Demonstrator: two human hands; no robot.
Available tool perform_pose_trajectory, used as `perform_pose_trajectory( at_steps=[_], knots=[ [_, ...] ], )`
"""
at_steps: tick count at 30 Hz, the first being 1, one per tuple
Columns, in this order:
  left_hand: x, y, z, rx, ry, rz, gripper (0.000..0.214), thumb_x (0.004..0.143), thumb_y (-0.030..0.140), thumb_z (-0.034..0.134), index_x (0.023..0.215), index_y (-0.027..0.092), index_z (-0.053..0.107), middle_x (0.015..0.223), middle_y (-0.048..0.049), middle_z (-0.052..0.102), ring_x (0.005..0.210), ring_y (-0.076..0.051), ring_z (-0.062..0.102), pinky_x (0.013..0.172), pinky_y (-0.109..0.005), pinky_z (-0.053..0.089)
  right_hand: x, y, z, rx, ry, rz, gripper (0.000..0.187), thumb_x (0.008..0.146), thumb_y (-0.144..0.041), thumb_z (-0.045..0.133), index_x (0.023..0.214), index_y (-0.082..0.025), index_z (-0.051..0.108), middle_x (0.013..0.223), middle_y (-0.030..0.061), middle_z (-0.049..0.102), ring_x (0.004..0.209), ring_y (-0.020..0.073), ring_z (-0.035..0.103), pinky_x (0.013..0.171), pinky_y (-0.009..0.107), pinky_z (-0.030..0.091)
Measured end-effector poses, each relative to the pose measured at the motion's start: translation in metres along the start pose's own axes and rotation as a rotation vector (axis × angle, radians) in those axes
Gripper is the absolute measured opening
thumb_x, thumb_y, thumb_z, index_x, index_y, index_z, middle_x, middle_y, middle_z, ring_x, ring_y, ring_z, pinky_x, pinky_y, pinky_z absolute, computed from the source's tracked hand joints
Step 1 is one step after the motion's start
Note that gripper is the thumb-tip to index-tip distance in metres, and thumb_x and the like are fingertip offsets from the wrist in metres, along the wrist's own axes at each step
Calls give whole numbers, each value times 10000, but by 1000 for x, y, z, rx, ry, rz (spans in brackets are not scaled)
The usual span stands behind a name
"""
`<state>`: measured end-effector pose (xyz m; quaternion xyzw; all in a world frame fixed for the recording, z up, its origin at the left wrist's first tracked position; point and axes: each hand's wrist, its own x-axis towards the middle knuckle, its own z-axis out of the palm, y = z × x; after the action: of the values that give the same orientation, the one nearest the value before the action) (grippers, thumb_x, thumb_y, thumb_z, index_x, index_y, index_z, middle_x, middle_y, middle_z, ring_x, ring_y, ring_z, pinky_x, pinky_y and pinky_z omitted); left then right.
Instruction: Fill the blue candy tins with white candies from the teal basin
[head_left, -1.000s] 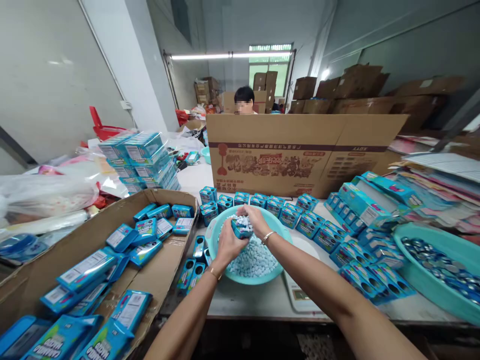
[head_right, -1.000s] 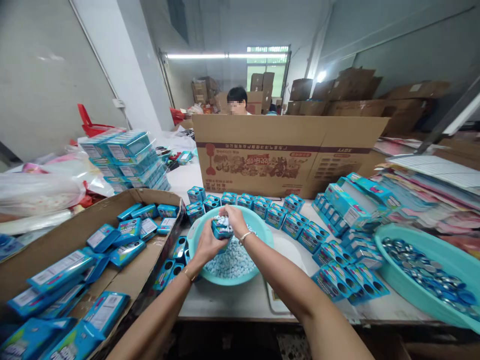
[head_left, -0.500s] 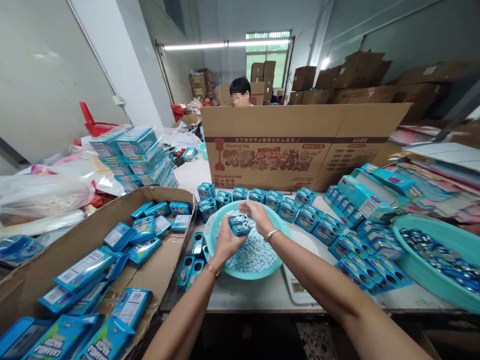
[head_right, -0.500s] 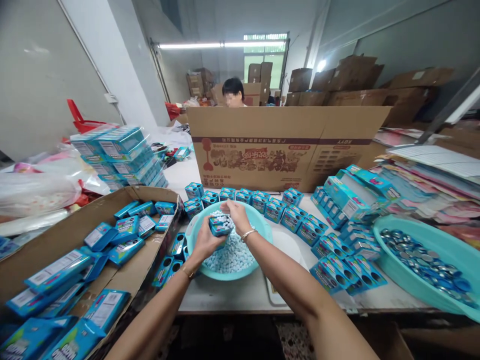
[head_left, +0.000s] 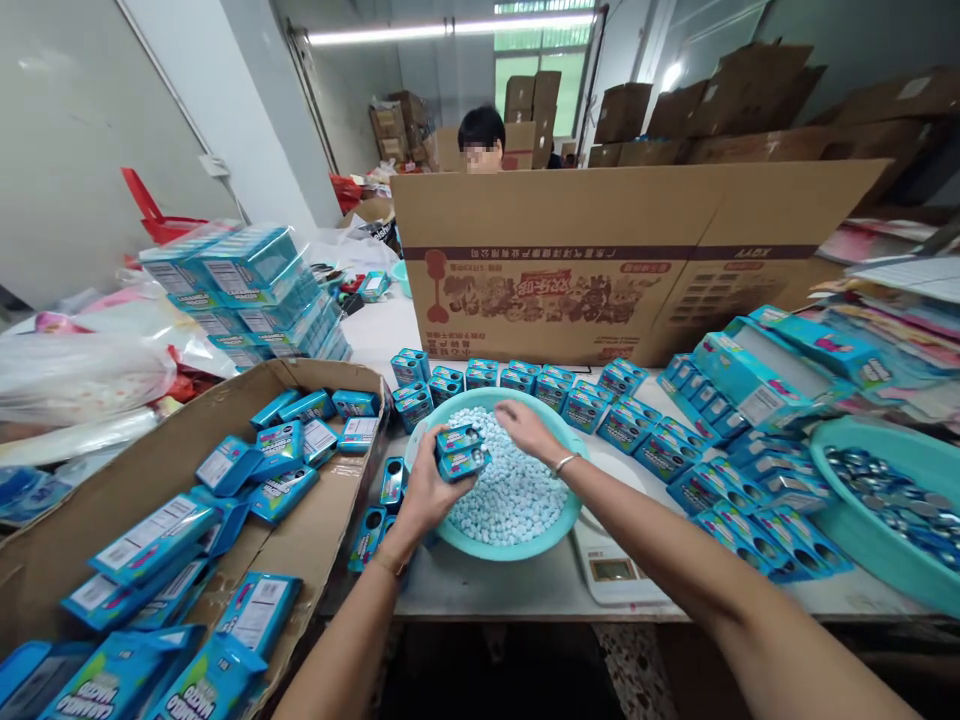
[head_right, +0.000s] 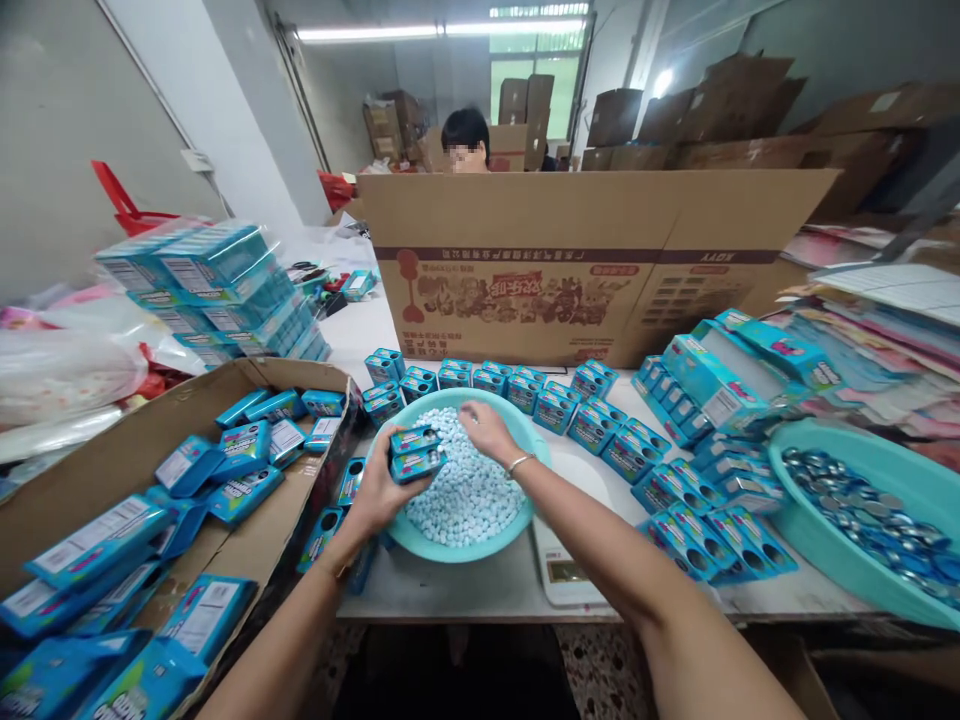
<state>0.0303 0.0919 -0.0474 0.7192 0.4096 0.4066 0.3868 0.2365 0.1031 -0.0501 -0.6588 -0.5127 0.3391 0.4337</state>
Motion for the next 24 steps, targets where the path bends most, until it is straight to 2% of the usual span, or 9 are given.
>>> perform_pose_trajectory(
  at_steps=[3, 5, 7, 10, 12, 14, 20, 22, 24],
  knots=[
    [-13, 1, -13, -31, -8, 15, 696, 652, 322, 778, 1252, 238, 435, 1177, -65, 607, 1055, -248, 637, 975, -417, 501, -16, 17, 1, -589, -283, -101, 550, 767, -477, 712, 1246, -219, 627, 1235, 167, 608, 1173, 355, 523, 953, 458, 411],
    [-18, 3, -16, -47, 13, 5, 677, 652, 336, 784, 1235, 245, 451, 1189, -65, 601, 1066, -252, 636, 973, -412, 506, -29, 20, 8, -802, -395, -161, 635, 764, -515, 719, 1316, -236, 570, 1286, 185, 559, 1185, 377, 503, 890, 436, 434],
    [-20, 5, -17, -102, 41, -1, 673, 641, 340, 795, 1218, 254, 458, 1205, -56, 595, 1072, -248, 633, 971, -406, 511, -37, 21, 13, -877, -414, -205, 558, 824, -504, 663, 1299, -231, 563, 1284, 186, 547, 1139, 352, 534, 822, 386, 445],
    [-18, 8, -16, -213, 55, -47, 722, 613, 331, 817, 1229, 269, 445, 1161, -32, 613, 1006, -229, 653, 928, -390, 538, -35, 22, 12, -824, -441, -167, 301, 898, -382, 579, 1147, -219, 622, 1143, 146, 619, 936, 268, 611, 736, 325, 427],
    [-16, 11, -15, -254, 31, -94, 757, 594, 319, 832, 1243, 272, 445, 1116, -23, 630, 970, -234, 662, 905, -394, 551, -28, 25, 5, -667, -425, -114, 158, 882, -320, 591, 987, -221, 655, 987, 95, 661, 837, 230, 610, 714, 305, 413],
    [-15, 14, -14, -272, -5, -129, 759, 586, 313, 839, 1241, 268, 458, 1107, -25, 635, 972, -246, 663, 907, -404, 554, -19, 28, -5, -370, -363, -7, 108, 854, -323, 613, 853, -221, 647, 849, 52, 663, 760, 204, 590, 671, 288, 409],
    [-23, 18, -12, -376, -104, -197, 818, 579, 359, 878, 1272, 277, 451, 1222, -66, 611, 1070, -278, 649, 947, -408, 552, -12, 20, -29, 869, -78, 687, 141, 872, -365, 575, 845, -227, 586, 685, 11, 610, 503, 122, 500, 408, 209, 324],
    [-28, 16, -9, -449, -113, -162, 826, 577, 398, 890, 1271, 277, 457, 1293, -90, 575, 1199, -314, 588, 1037, -445, 498, -16, 15, -30, 1140, 49, 826, 172, 923, -335, 509, 812, -218, 568, 681, 26, 616, 547, 129, 577, 413, 198, 394],
    [-34, 13, -5, -498, -133, -123, 825, 558, 416, 903, 1247, 267, 475, 1311, -105, 560, 1291, -342, 517, 1101, -480, 434, -21, 11, -29, 1267, 166, 888, 207, 958, -310, 455, 816, -211, 569, 694, 37, 641, 626, 149, 653, 488, 222, 503]
  ],
)
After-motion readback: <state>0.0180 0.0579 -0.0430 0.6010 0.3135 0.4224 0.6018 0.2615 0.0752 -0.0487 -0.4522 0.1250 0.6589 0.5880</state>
